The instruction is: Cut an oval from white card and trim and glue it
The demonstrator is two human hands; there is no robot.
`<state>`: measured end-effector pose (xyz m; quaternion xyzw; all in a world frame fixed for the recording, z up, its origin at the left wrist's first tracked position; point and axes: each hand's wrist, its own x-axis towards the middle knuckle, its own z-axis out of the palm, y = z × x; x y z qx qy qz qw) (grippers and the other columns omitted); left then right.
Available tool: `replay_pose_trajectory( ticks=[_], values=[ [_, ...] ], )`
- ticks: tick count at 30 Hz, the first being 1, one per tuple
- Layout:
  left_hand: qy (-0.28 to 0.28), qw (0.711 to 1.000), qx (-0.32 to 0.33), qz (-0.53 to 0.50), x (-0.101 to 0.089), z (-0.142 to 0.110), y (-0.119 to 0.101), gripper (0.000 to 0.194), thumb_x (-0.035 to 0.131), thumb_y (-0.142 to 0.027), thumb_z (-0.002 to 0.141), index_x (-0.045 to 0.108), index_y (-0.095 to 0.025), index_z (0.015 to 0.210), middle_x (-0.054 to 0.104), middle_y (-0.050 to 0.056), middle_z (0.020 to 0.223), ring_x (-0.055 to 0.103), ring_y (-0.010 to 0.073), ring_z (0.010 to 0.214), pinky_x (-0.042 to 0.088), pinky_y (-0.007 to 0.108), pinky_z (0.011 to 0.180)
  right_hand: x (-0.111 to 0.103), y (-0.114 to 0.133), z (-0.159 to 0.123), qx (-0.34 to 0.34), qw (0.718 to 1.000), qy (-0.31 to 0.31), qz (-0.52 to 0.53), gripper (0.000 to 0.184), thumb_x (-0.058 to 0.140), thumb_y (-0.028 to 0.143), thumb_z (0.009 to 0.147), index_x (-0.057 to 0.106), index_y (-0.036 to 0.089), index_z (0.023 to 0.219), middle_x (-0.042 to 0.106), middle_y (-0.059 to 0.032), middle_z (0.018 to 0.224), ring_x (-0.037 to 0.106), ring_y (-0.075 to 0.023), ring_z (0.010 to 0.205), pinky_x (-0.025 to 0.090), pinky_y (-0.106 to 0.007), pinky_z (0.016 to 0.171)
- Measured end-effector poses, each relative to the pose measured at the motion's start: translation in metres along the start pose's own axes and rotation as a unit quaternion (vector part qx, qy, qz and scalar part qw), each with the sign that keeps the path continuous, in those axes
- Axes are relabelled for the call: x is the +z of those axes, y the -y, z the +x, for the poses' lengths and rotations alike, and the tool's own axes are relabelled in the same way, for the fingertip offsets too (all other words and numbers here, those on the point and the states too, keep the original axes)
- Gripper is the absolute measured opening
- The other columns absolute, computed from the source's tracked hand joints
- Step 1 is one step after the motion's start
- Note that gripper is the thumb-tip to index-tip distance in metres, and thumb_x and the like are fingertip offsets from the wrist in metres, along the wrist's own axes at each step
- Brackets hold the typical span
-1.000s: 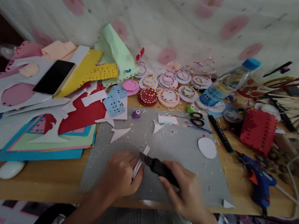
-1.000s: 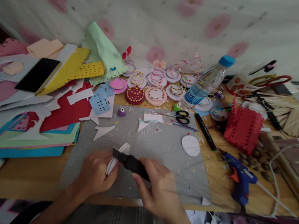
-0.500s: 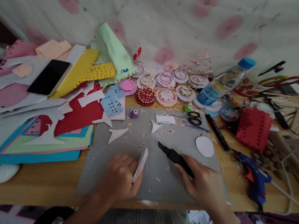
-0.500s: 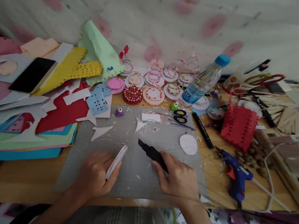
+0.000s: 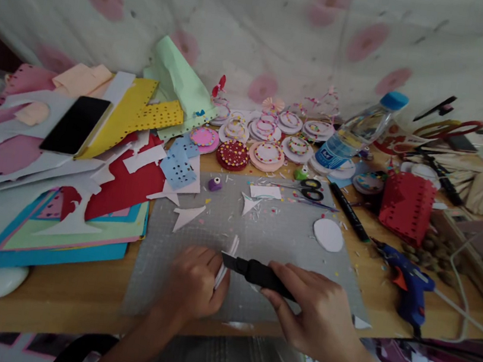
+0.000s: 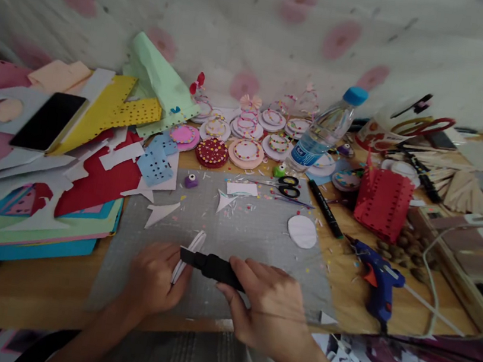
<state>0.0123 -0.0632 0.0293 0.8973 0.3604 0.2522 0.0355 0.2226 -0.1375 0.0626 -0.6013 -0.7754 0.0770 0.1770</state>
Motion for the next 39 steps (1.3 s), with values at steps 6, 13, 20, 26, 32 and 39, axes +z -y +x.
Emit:
replay_pose_trajectory(
  ticks=[6, 13, 20, 26, 32, 39],
  values=[
    [0.015, 1.0, 0.001, -0.001, 0.0, -0.009, 0.003, 0.028, 0.049, -0.019, 0.086, 0.056, -0.018, 0.06, 0.054, 0.005, 0.057, 0.051, 0.0203, 0.058, 0.032, 0.036, 0.057, 0.008, -0.042, 0.003, 0.167, 0.977, -0.043, -0.126, 0.035, 0.048, 0.044, 0.092, 0.068, 0.018, 0.103, 0.076, -0.0069, 0.079, 0.068, -0.0239, 0.053, 0.039, -0.03, 0.043],
    [0.017, 1.0, -0.003, -0.012, 0.002, -0.014, 0.005, 0.025, 0.049, -0.019, 0.085, 0.057, -0.018, 0.062, 0.055, 0.005, 0.059, 0.051, 0.0216, 0.06, 0.032, 0.037, 0.057, -0.006, -0.004, 0.002, 0.053, 0.989, 0.073, 0.119, 0.031, 0.045, 0.041, 0.095, 0.064, 0.021, 0.11, 0.075, -0.0052, 0.087, 0.071, -0.019, 0.072, 0.048, -0.026, 0.061],
    [0.0, 1.0, 0.018, -0.011, 0.003, -0.016, 0.004, 0.026, 0.05, -0.018, 0.085, 0.054, -0.018, 0.058, 0.052, 0.004, 0.056, 0.049, 0.0203, 0.057, 0.031, 0.036, 0.056, 0.003, -0.022, 0.007, 0.114, 0.991, 0.072, 0.011, 0.033, 0.044, 0.042, 0.094, 0.067, 0.02, 0.105, 0.076, -0.0076, 0.085, 0.072, -0.0235, 0.067, 0.046, -0.029, 0.054],
    [-0.006, 1.0, 0.022, -0.017, 0.003, -0.016, 0.004, 0.024, 0.049, -0.019, 0.084, 0.054, -0.019, 0.06, 0.054, 0.004, 0.058, 0.05, 0.0206, 0.059, 0.032, 0.035, 0.056, -0.008, -0.009, 0.002, 0.058, 0.98, 0.106, 0.155, 0.031, 0.047, 0.04, 0.094, 0.064, 0.02, 0.112, 0.075, -0.0047, 0.087, 0.071, -0.0178, 0.072, 0.047, -0.026, 0.06],
    [0.0, 0.999, 0.003, -0.032, 0.005, -0.014, 0.005, 0.024, 0.048, -0.018, 0.086, 0.055, -0.019, 0.063, 0.056, 0.004, 0.058, 0.052, 0.0206, 0.059, 0.034, 0.035, 0.057, -0.005, 0.0, 0.009, 0.056, 0.985, 0.101, 0.129, 0.031, 0.045, 0.041, 0.095, 0.064, 0.021, 0.109, 0.075, -0.0055, 0.088, 0.071, -0.0196, 0.074, 0.047, -0.027, 0.061],
    [-0.01, 0.999, -0.003, -0.033, 0.007, -0.022, 0.007, 0.026, 0.047, -0.017, 0.087, 0.053, -0.02, 0.062, 0.054, 0.004, 0.058, 0.05, 0.0194, 0.059, 0.034, 0.034, 0.058, 0.013, -0.033, 0.004, 0.152, 0.986, -0.007, -0.071, 0.038, 0.045, 0.046, 0.093, 0.067, 0.018, 0.104, 0.076, -0.0087, 0.083, 0.07, -0.0233, 0.06, 0.041, -0.028, 0.047]
  ],
)
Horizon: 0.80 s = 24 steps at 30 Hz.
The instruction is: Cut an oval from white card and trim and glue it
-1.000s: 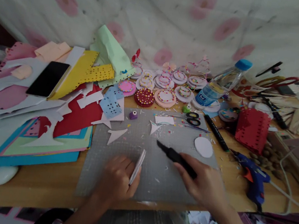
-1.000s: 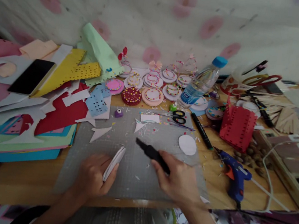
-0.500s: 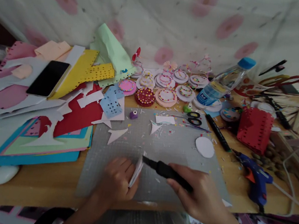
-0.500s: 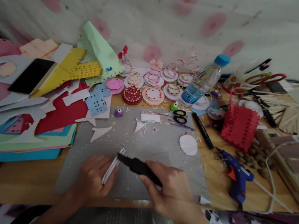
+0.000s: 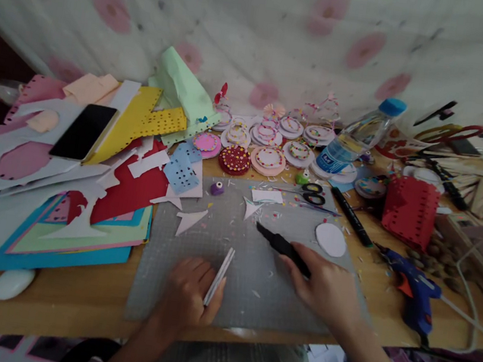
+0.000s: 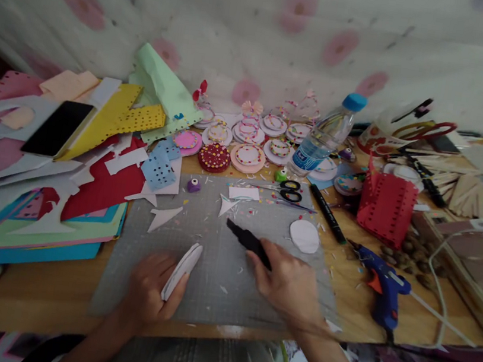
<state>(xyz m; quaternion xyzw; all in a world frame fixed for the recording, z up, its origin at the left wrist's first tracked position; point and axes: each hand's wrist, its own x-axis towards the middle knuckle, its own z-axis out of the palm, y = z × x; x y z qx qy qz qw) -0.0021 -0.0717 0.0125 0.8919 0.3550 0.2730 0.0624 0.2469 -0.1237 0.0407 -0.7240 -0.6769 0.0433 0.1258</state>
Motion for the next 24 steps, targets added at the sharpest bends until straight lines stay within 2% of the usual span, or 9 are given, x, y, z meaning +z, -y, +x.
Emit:
replay_pose_trajectory(
  ticks=[2, 5, 8, 11, 13, 15, 17, 19, 24],
  values=[
    [0.007, 1.0, 0.001, 0.005, 0.0, -0.002, 0.0, 0.026, 0.048, -0.017, 0.087, 0.052, -0.02, 0.062, 0.053, 0.003, 0.058, 0.05, 0.0191, 0.06, 0.033, 0.034, 0.059, 0.002, -0.008, -0.001, 0.035, 0.998, 0.022, 0.038, 0.04, 0.045, 0.05, 0.093, 0.066, 0.019, 0.105, 0.074, -0.0071, 0.077, 0.068, -0.0227, 0.058, 0.041, -0.028, 0.047],
    [0.032, 0.999, 0.012, 0.021, -0.001, -0.004, 0.001, 0.024, 0.051, -0.02, 0.085, 0.05, -0.02, 0.061, 0.052, 0.003, 0.059, 0.049, 0.0195, 0.061, 0.031, 0.035, 0.059, 0.002, -0.001, -0.003, 0.055, 0.971, 0.091, 0.215, 0.04, 0.04, 0.052, 0.095, 0.064, 0.02, 0.096, 0.067, -0.0023, 0.067, 0.063, -0.0181, 0.056, 0.04, -0.026, 0.05],
    [0.084, 0.996, 0.012, 0.025, -0.004, -0.007, 0.002, 0.017, 0.054, -0.025, 0.083, 0.054, -0.019, 0.067, 0.055, 0.004, 0.066, 0.05, 0.0212, 0.065, 0.032, 0.036, 0.06, 0.007, 0.023, -0.003, 0.09, 0.908, 0.116, 0.391, 0.043, 0.037, 0.055, 0.095, 0.061, 0.02, 0.091, 0.054, 0.002, 0.06, 0.052, -0.0147, 0.055, 0.038, -0.025, 0.052],
    [0.122, 0.992, 0.011, 0.012, -0.005, -0.007, 0.002, 0.016, 0.055, -0.029, 0.083, 0.056, -0.019, 0.071, 0.058, 0.005, 0.071, 0.052, 0.0221, 0.067, 0.034, 0.036, 0.06, 0.018, 0.048, -0.001, 0.152, 0.823, 0.143, 0.529, 0.049, 0.035, 0.06, 0.094, 0.059, 0.018, 0.098, 0.043, 0.0056, 0.055, 0.043, -0.0131, 0.051, 0.035, -0.024, 0.051],
    [0.115, 0.993, -0.002, -0.001, -0.004, -0.004, 0.001, 0.015, 0.053, -0.029, 0.086, 0.057, -0.019, 0.075, 0.058, 0.005, 0.071, 0.052, 0.0222, 0.068, 0.036, 0.036, 0.06, 0.028, 0.061, 0.001, 0.183, 0.77, 0.144, 0.593, 0.051, 0.034, 0.063, 0.093, 0.058, 0.018, 0.097, 0.041, 0.0062, 0.054, 0.041, -0.0128, 0.05, 0.034, -0.024, 0.051],
    [0.102, 0.994, -0.023, -0.03, -0.003, 0.002, -0.001, 0.014, 0.05, -0.028, 0.089, 0.06, -0.019, 0.085, 0.06, 0.005, 0.075, 0.055, 0.0225, 0.071, 0.039, 0.035, 0.062, 0.036, 0.069, 0.005, 0.196, 0.743, 0.116, 0.629, 0.051, 0.032, 0.063, 0.093, 0.056, 0.019, 0.095, 0.043, 0.0053, 0.054, 0.043, -0.0134, 0.052, 0.036, -0.025, 0.053],
    [0.094, 0.992, -0.05, -0.066, -0.001, 0.007, -0.004, 0.018, 0.05, -0.029, 0.09, 0.06, -0.018, 0.101, 0.063, 0.006, 0.082, 0.058, 0.023, 0.077, 0.042, 0.035, 0.066, 0.04, 0.072, 0.011, 0.188, 0.742, 0.076, 0.639, 0.049, 0.032, 0.062, 0.094, 0.055, 0.02, 0.093, 0.045, 0.004, 0.057, 0.045, -0.0142, 0.054, 0.038, -0.025, 0.054],
    [0.103, 0.989, -0.063, -0.09, 0.0, 0.012, -0.005, 0.023, 0.054, -0.032, 0.088, 0.058, -0.017, 0.105, 0.063, 0.007, 0.086, 0.059, 0.0235, 0.082, 0.044, 0.035, 0.069, 0.041, 0.071, 0.017, 0.173, 0.753, 0.048, 0.633, 0.045, 0.033, 0.061, 0.094, 0.054, 0.021, 0.093, 0.047, 0.0024, 0.062, 0.047, -0.0146, 0.057, 0.04, -0.025, 0.054],
    [0.123, 0.986, -0.068, -0.094, -0.009, 0.02, -0.006, 0.015, 0.056, -0.03, 0.083, 0.053, -0.019, 0.073, 0.057, 0.004, 0.074, 0.056, 0.0216, 0.073, 0.042, 0.034, 0.063, 0.032, 0.067, 0.027, 0.138, 0.777, 0.025, 0.614, 0.038, 0.043, 0.059, 0.091, 0.055, 0.023, 0.089, 0.052, -0.0004, 0.075, 0.049, -0.0156, 0.067, 0.044, -0.026, 0.062]
  ],
)
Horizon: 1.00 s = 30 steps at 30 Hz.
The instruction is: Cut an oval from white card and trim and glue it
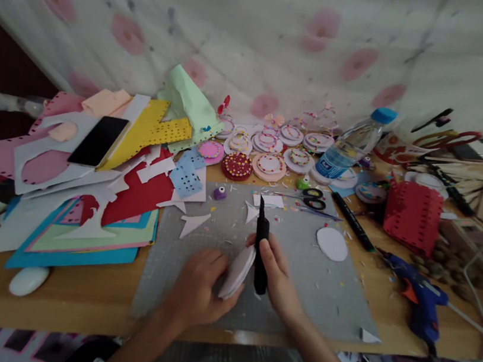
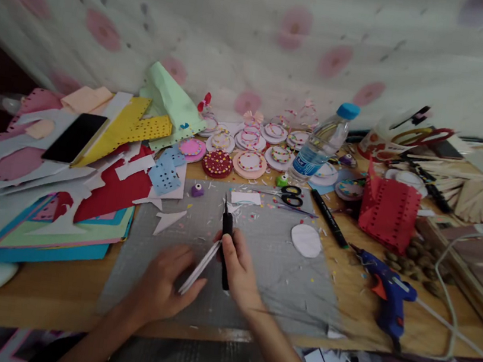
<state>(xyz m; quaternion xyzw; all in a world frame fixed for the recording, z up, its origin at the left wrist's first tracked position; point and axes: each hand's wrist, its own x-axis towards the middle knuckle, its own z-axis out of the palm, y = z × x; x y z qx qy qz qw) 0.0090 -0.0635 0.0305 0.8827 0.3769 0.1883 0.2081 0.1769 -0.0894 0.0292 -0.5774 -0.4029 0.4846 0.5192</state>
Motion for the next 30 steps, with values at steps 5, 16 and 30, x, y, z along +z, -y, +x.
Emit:
replay_pose_trajectory(
  ticks=[5, 16, 30],
  values=[
    [-0.012, 0.999, 0.013, 0.033, -0.007, 0.002, -0.007, 0.013, 0.048, -0.021, 0.085, 0.058, -0.02, 0.077, 0.058, 0.004, 0.072, 0.057, 0.0214, 0.07, 0.04, 0.034, 0.063, -0.004, 0.001, -0.002, -0.063, 0.992, 0.061, -0.086, 0.03, 0.04, 0.05, 0.095, 0.054, 0.023, 0.095, 0.053, -0.0001, 0.077, 0.052, -0.0162, 0.071, 0.046, -0.027, 0.065],
    [-0.003, 0.996, -0.046, 0.08, -0.011, 0.007, -0.015, 0.017, 0.05, -0.025, 0.086, 0.059, -0.021, 0.072, 0.064, 0.003, 0.069, 0.063, 0.0215, 0.065, 0.036, 0.033, 0.056, -0.007, -0.005, 0.007, -0.163, 0.965, 0.065, -0.195, 0.019, 0.044, 0.035, 0.096, 0.054, 0.02, 0.105, 0.062, -0.006, 0.095, 0.058, -0.0191, 0.089, 0.048, -0.031, 0.079],
    [0.021, 0.99, -0.046, 0.133, -0.003, 0.016, -0.021, 0.013, 0.056, -0.021, 0.073, 0.064, -0.018, 0.064, 0.067, 0.007, 0.063, 0.066, 0.0274, 0.06, 0.041, 0.035, 0.052, -0.063, 0.041, -0.046, -0.237, 0.794, 0.132, -0.543, 0.034, 0.042, 0.029, 0.096, 0.053, 0.014, 0.125, 0.066, -0.0078, 0.089, 0.066, -0.0193, 0.071, 0.05, -0.029, 0.059]
  ],
)
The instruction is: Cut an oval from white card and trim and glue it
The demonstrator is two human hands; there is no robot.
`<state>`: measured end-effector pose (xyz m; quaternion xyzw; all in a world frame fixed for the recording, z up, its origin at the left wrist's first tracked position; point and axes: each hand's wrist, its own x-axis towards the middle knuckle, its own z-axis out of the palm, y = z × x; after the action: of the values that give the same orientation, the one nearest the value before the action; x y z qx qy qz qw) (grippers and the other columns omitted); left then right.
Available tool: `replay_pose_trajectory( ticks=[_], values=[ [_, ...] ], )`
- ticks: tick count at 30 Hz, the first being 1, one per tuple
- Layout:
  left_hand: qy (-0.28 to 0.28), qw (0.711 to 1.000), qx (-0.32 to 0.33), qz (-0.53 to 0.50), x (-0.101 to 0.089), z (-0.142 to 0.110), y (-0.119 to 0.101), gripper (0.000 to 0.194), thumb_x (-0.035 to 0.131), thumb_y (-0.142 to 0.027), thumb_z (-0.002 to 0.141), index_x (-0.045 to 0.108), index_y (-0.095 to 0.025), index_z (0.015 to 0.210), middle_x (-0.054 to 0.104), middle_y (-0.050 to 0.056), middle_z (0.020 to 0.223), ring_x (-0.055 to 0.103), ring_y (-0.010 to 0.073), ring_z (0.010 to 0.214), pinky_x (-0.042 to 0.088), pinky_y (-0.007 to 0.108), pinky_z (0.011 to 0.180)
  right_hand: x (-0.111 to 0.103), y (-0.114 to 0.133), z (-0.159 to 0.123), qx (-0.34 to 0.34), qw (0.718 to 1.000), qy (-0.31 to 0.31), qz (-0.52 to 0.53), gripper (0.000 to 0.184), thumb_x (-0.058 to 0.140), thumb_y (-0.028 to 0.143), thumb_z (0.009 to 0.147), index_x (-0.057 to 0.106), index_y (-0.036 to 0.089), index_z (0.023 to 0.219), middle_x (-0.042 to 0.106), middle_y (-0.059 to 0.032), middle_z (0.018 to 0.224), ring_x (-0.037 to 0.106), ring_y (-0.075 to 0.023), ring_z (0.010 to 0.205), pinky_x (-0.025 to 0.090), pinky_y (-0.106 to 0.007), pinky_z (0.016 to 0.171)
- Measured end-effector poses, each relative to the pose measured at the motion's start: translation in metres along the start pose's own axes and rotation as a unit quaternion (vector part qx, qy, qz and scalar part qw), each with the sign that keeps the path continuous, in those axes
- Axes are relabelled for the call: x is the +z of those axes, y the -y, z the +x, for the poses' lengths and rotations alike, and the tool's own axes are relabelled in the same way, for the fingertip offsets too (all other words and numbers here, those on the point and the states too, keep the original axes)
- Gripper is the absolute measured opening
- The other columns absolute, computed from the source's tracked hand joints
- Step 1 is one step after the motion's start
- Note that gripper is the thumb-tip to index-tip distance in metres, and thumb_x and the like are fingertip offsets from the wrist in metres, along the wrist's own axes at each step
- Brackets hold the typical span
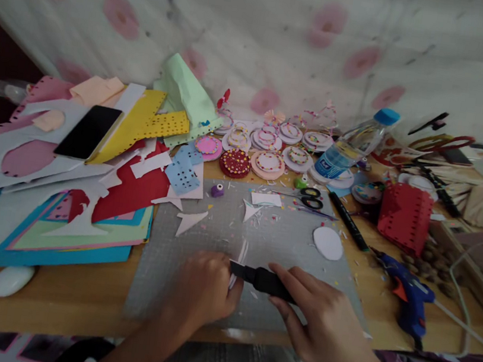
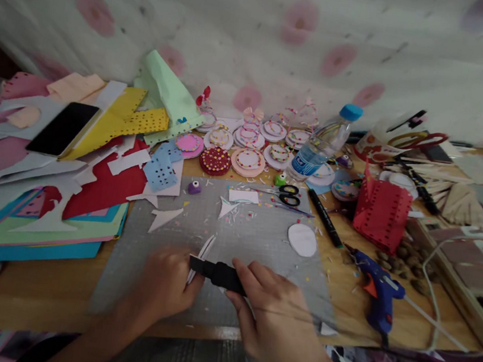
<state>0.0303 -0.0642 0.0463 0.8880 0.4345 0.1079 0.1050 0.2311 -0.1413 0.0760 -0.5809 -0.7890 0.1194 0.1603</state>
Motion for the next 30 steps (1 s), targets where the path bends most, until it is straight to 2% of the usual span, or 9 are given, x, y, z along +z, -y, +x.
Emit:
replay_pose_trajectory(
  ticks=[7, 11, 13, 18, 21, 23, 25, 28, 30],
  values=[
    [-0.017, 1.0, 0.01, 0.022, -0.002, 0.001, -0.003, 0.018, 0.052, -0.022, 0.077, 0.064, -0.017, 0.065, 0.066, 0.008, 0.061, 0.065, 0.0272, 0.059, 0.043, 0.036, 0.053, 0.005, -0.008, 0.004, -0.002, 0.998, -0.037, -0.056, 0.034, 0.043, 0.029, 0.096, 0.056, 0.014, 0.124, 0.068, -0.0067, 0.088, 0.067, -0.018, 0.07, 0.051, -0.028, 0.06],
    [-0.027, 0.999, 0.03, 0.021, -0.001, -0.003, -0.002, 0.027, 0.046, -0.023, 0.084, 0.063, -0.018, 0.063, 0.064, 0.007, 0.06, 0.064, 0.0259, 0.058, 0.043, 0.036, 0.054, 0.011, -0.036, 0.009, 0.098, 0.98, -0.083, -0.154, 0.034, 0.044, 0.034, 0.095, 0.06, 0.015, 0.118, 0.069, -0.0065, 0.085, 0.069, -0.0214, 0.065, 0.049, -0.03, 0.05],
    [-0.038, 0.999, 0.026, 0.013, 0.001, -0.004, 0.0, 0.032, 0.044, -0.024, 0.086, 0.062, -0.018, 0.061, 0.063, 0.006, 0.058, 0.063, 0.0249, 0.056, 0.042, 0.036, 0.053, 0.011, -0.045, 0.009, 0.129, 0.977, -0.089, -0.145, 0.033, 0.044, 0.036, 0.096, 0.061, 0.016, 0.116, 0.071, -0.0076, 0.091, 0.07, -0.0223, 0.067, 0.049, -0.03, 0.049],
    [-0.039, 0.999, 0.013, 0.003, 0.003, -0.002, 0.003, 0.025, 0.047, -0.022, 0.081, 0.061, -0.018, 0.06, 0.064, 0.006, 0.058, 0.064, 0.0255, 0.056, 0.04, 0.035, 0.051, 0.004, -0.016, 0.005, 0.036, 0.999, -0.024, 0.032, 0.031, 0.043, 0.028, 0.096, 0.056, 0.018, 0.122, 0.07, -0.0059, 0.09, 0.07, -0.0167, 0.073, 0.054, -0.025, 0.06],
    [-0.041, 0.999, 0.011, 0.0, 0.002, -0.001, 0.004, 0.017, 0.051, -0.02, 0.075, 0.061, -0.018, 0.061, 0.064, 0.006, 0.059, 0.064, 0.0257, 0.057, 0.039, 0.035, 0.051, 0.003, 0.005, 0.005, 0.003, 1.0, -0.021, 0.023, 0.032, 0.043, 0.026, 0.096, 0.056, 0.015, 0.123, 0.069, -0.0068, 0.087, 0.068, -0.0174, 0.07, 0.054, -0.026, 0.058],
    [-0.046, 0.999, 0.012, 0.0, 0.002, -0.002, 0.004, 0.017, 0.051, -0.02, 0.075, 0.06, -0.018, 0.062, 0.064, 0.006, 0.058, 0.063, 0.0251, 0.056, 0.038, 0.035, 0.051, 0.006, 0.006, 0.007, -0.004, 0.999, -0.042, -0.007, 0.033, 0.042, 0.026, 0.096, 0.057, 0.013, 0.123, 0.069, -0.0079, 0.088, 0.069, -0.0184, 0.071, 0.054, -0.028, 0.059],
    [-0.055, 0.998, 0.025, 0.007, 0.003, -0.005, 0.002, 0.02, 0.049, -0.021, 0.078, 0.06, -0.018, 0.062, 0.063, 0.006, 0.058, 0.062, 0.0244, 0.055, 0.037, 0.035, 0.051, 0.01, -0.005, 0.009, 0.015, 0.997, -0.062, -0.049, 0.034, 0.041, 0.027, 0.096, 0.058, 0.012, 0.121, 0.07, -0.0085, 0.089, 0.069, -0.0193, 0.07, 0.054, -0.029, 0.057],
    [-0.07, 0.996, 0.045, 0.016, 0.005, -0.008, 0.002, 0.027, 0.046, -0.022, 0.083, 0.059, -0.019, 0.06, 0.061, 0.006, 0.057, 0.061, 0.0235, 0.055, 0.037, 0.035, 0.053, 0.015, -0.028, 0.011, 0.103, 0.983, -0.074, -0.135, 0.034, 0.043, 0.032, 0.096, 0.062, 0.014, 0.117, 0.071, -0.0078, 0.087, 0.07, -0.0223, 0.065, 0.05, -0.031, 0.047],
    [-0.071, 0.996, 0.044, 0.01, 0.006, -0.01, 0.002, 0.029, 0.045, -0.022, 0.085, 0.059, -0.019, 0.06, 0.06, 0.005, 0.057, 0.06, 0.0225, 0.054, 0.037, 0.035, 0.053, 0.014, -0.037, 0.01, 0.129, 0.979, -0.07, -0.138, 0.033, 0.044, 0.034, 0.096, 0.062, 0.015, 0.115, 0.071, -0.0071, 0.087, 0.07, -0.0228, 0.064, 0.049, -0.031, 0.046]
  ],
)
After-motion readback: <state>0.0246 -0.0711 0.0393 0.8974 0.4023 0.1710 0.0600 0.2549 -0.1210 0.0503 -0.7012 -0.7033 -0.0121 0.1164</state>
